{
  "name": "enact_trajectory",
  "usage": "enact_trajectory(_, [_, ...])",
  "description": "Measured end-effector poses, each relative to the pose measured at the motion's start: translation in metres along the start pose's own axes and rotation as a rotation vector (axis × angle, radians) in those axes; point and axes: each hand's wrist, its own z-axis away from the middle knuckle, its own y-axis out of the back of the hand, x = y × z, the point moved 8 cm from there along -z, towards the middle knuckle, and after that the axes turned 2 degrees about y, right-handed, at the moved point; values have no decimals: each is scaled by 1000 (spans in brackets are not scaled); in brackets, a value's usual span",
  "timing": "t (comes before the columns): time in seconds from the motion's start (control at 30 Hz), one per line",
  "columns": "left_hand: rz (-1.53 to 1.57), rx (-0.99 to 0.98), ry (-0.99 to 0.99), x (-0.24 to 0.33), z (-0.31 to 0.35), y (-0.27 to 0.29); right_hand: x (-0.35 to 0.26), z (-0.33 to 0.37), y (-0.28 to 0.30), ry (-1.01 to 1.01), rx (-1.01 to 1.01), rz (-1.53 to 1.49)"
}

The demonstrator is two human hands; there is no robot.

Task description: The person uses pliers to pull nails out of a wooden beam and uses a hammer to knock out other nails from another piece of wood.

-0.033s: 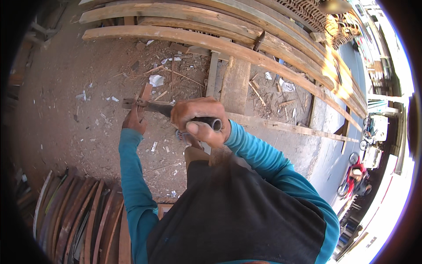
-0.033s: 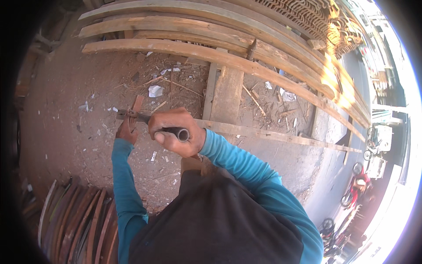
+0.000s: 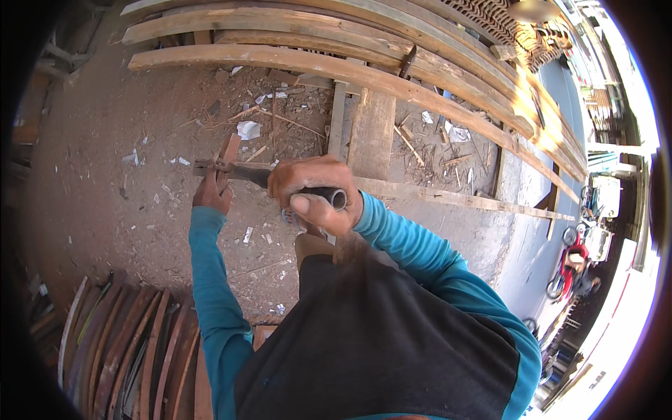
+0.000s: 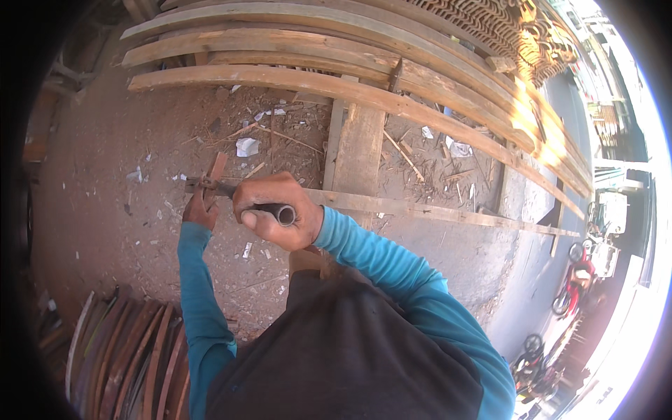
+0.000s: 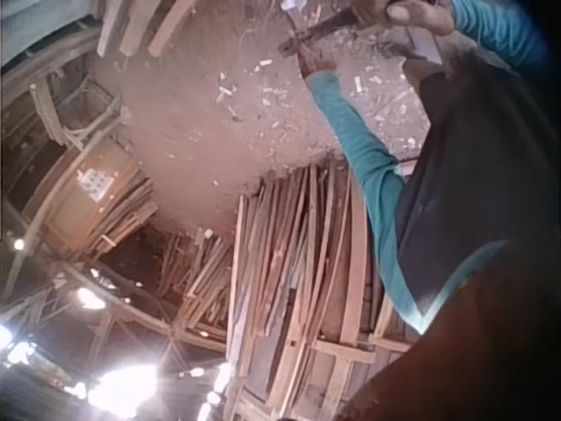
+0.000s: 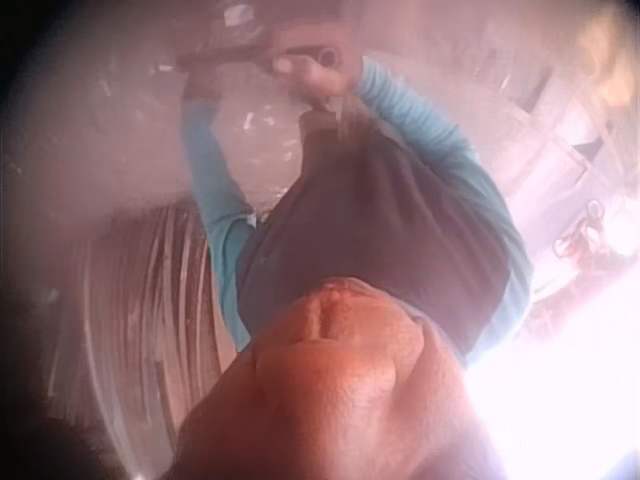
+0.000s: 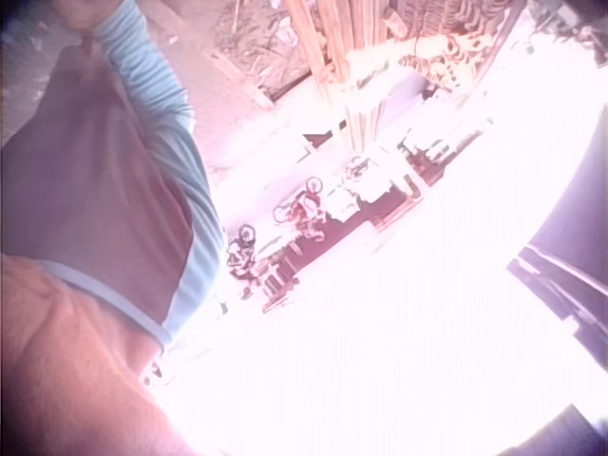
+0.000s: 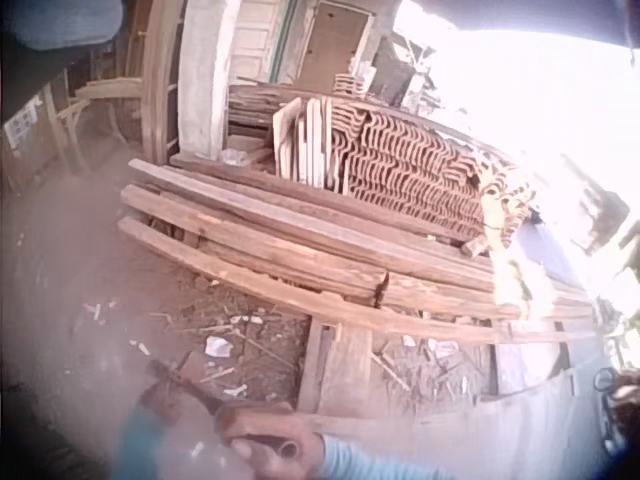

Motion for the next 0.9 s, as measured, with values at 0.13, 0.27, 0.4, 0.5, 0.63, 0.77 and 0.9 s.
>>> enact_trajectory(0.13, [29,112,-130,64,7,20,-41,33,21,10,87,74])
enact_trajectory(0.27, [-234,115,-225,143,47,-22,-102,56,43,-125,195,187])
enact_trajectory(0.4, [-130,-87,-393,279,66,-92,-126,106,80,-382,213,327])
enact_trajectory(0.5, [120,-391,-477,413,73,-147,-139,177,128,-625,206,564])
enact_trajectory(0.63, [192,-571,-390,513,90,-215,-159,268,178,-764,389,648])
enact_trajectory(0.77, [174,-564,-369,534,129,-269,-190,346,218,-771,582,625])
enact_trajectory(0.9, [462,-653,-440,496,182,-280,-206,389,245,-764,720,437])
